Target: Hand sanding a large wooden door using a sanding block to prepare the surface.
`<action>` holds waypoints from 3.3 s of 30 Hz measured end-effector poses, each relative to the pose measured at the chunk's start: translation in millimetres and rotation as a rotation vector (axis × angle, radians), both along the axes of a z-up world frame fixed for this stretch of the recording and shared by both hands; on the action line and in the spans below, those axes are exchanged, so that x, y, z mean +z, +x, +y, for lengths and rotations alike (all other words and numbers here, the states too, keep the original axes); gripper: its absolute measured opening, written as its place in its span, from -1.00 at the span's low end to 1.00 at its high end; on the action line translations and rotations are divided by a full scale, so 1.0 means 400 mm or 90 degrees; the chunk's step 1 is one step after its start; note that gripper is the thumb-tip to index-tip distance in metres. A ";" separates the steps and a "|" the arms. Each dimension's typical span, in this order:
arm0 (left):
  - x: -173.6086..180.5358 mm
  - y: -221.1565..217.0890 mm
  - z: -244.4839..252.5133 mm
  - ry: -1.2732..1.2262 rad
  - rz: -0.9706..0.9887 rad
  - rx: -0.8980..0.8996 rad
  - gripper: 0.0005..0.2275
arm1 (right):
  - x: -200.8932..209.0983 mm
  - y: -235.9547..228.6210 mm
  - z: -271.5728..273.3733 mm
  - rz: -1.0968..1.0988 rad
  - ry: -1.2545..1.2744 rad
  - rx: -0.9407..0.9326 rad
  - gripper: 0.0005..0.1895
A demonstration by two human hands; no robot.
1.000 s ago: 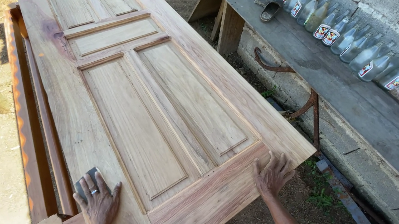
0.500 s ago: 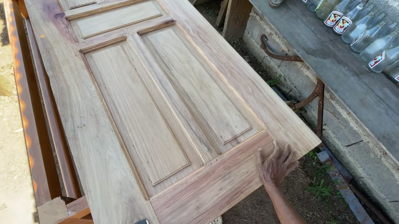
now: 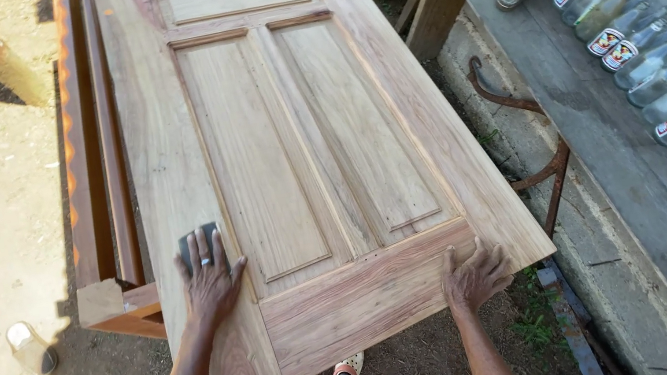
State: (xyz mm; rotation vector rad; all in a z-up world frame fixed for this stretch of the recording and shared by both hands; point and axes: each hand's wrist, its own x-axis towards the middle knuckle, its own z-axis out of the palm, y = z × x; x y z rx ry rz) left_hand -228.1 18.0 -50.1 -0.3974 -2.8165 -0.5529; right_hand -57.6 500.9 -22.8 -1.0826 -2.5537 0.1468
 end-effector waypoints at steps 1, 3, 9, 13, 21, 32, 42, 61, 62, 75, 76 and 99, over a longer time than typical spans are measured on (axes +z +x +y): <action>0.002 0.006 0.003 0.000 -0.002 0.009 -0.28 | -0.008 -0.003 0.006 -0.002 0.000 0.009 -0.22; 0.011 0.020 0.002 -0.013 0.005 0.019 -0.25 | -0.025 0.004 0.006 -0.010 0.042 -0.002 -0.21; 0.116 0.351 -0.022 -0.022 -0.014 -0.040 -0.21 | -0.032 0.009 0.016 0.015 0.015 0.011 -0.19; 0.185 0.540 -0.031 0.007 -0.002 -0.031 -0.23 | -0.051 0.010 0.044 -0.004 0.013 0.022 -0.17; 0.149 0.476 -0.044 -0.014 -0.011 -0.001 -0.30 | -0.095 -0.003 0.065 -0.036 0.056 -0.025 -0.13; 0.004 -0.051 -0.050 -0.090 -0.077 0.073 -0.25 | -0.080 -0.001 0.068 -0.027 0.004 -0.019 -0.12; 0.105 0.311 -0.051 -0.031 -0.011 0.011 -0.24 | -0.078 0.003 0.067 -0.030 0.000 -0.009 -0.12; 0.027 0.118 0.006 -0.064 -0.085 0.031 -0.20 | -0.107 -0.010 0.098 -0.028 0.037 -0.028 -0.05; 0.022 0.065 0.011 -0.069 -0.101 0.047 -0.20 | -0.090 -0.010 0.083 -0.032 0.004 -0.033 -0.09; 0.055 0.265 -0.010 -0.013 -0.075 0.015 -0.20 | -0.065 0.001 0.060 -0.015 -0.013 -0.014 -0.18; 0.100 0.346 -0.025 -0.014 -0.074 0.019 -0.20 | -0.066 -0.001 0.062 -0.014 -0.014 -0.010 -0.18; 0.005 -0.060 0.042 -0.020 -0.090 0.091 -0.29 | -0.068 -0.007 0.058 -0.005 0.063 -0.008 -0.18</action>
